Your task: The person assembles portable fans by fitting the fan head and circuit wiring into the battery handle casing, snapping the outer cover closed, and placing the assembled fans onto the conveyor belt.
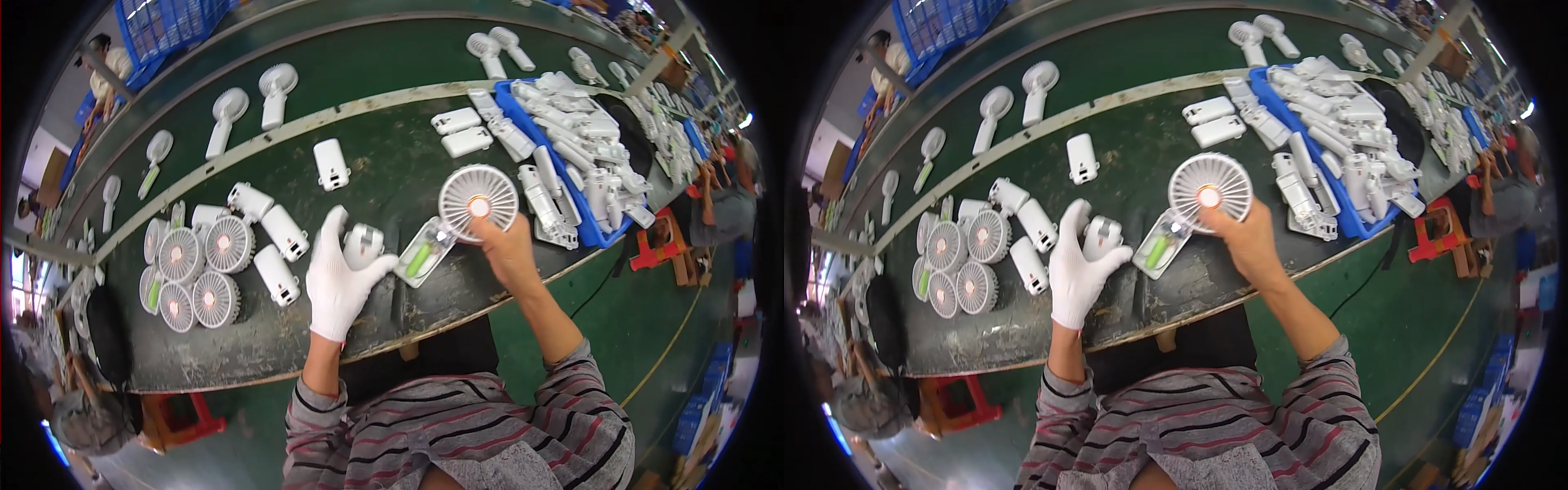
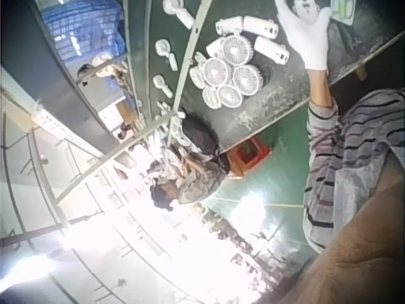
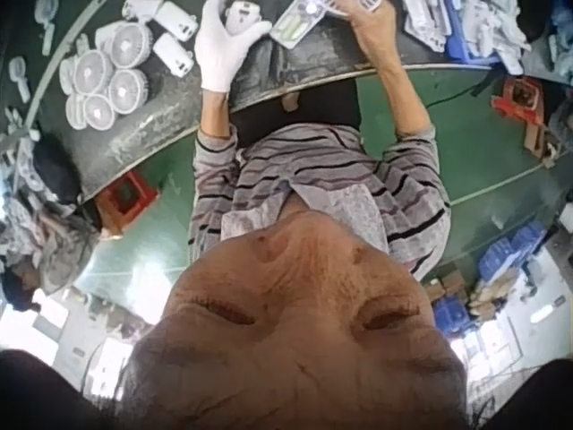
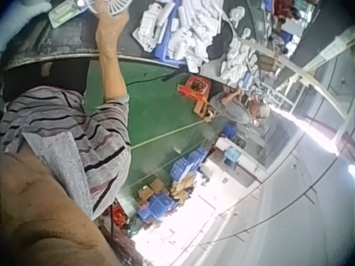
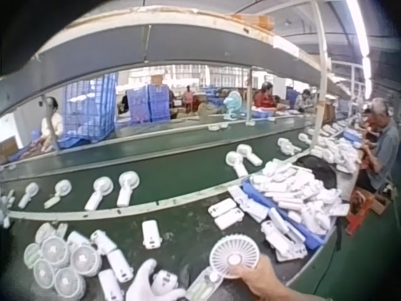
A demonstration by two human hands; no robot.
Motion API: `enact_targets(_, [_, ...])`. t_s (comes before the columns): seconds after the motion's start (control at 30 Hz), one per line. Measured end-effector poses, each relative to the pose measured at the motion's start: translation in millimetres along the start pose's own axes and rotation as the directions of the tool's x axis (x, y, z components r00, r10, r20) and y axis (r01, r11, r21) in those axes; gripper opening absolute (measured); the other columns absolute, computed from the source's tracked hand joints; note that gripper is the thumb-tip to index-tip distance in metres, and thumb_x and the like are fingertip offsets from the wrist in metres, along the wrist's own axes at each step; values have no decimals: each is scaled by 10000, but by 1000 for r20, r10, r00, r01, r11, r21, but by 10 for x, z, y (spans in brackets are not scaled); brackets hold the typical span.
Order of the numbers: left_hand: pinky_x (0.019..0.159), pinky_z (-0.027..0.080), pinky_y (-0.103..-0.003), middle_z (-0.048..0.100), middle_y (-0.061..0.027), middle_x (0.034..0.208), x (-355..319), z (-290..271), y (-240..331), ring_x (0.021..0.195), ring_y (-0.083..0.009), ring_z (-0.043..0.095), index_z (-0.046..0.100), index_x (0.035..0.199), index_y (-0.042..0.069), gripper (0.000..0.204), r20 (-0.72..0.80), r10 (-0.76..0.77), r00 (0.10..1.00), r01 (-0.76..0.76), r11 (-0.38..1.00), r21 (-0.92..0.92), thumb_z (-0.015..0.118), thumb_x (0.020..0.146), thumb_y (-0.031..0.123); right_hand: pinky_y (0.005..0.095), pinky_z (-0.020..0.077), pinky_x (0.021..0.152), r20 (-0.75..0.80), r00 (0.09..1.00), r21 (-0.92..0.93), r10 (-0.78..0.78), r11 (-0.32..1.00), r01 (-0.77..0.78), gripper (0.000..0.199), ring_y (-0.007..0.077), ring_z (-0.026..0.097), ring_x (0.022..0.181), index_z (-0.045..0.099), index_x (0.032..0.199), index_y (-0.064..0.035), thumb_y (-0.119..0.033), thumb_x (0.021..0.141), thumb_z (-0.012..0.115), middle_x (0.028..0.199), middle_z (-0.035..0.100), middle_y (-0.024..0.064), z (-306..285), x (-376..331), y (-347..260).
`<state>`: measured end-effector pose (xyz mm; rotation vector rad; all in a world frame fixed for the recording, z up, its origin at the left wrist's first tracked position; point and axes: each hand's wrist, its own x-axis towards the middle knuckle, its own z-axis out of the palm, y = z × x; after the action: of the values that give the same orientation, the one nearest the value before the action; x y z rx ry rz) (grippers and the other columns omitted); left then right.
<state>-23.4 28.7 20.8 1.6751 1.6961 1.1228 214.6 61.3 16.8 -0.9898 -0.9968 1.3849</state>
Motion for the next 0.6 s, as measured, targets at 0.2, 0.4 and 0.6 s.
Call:
enact_targets(0.2, [887, 458, -321, 605, -148, 1082, -31, 67, 181, 1061, -218, 589, 539, 1156, 0, 411, 47, -47, 998, 61, 915, -399, 674, 796, 144, 334, 542, 792, 47, 994, 157, 99, 982, -105, 397, 187, 624, 912, 505, 1160, 62, -22, 798, 646, 1064, 607, 124, 10, -47, -22])
enact_targets(0.4, [858, 469, -290, 605, -132, 1092, -29, 192, 160, 978, -187, 602, 542, 1163, -16, 424, 409, 69, 910, 162, 849, -503, 392, 975, 333, 300, 502, 817, 149, 986, 107, 70, 990, -87, 438, 162, 605, 927, 506, 1156, 70, -55, 774, 679, 1063, 605, 119, 187, -119, -77])
enact_targets(0.6, [661, 512, -281, 642, -136, 908, -106, 202, 120, 721, -178, 633, 552, 1106, -20, 452, 750, -84, 657, 688, 475, -549, 380, 979, 378, 286, 491, 822, 243, 945, -40, 220, 975, -217, 397, 144, 599, 915, 544, 1118, 69, -75, 775, 682, 1031, 625, 103, 245, -62, -85])
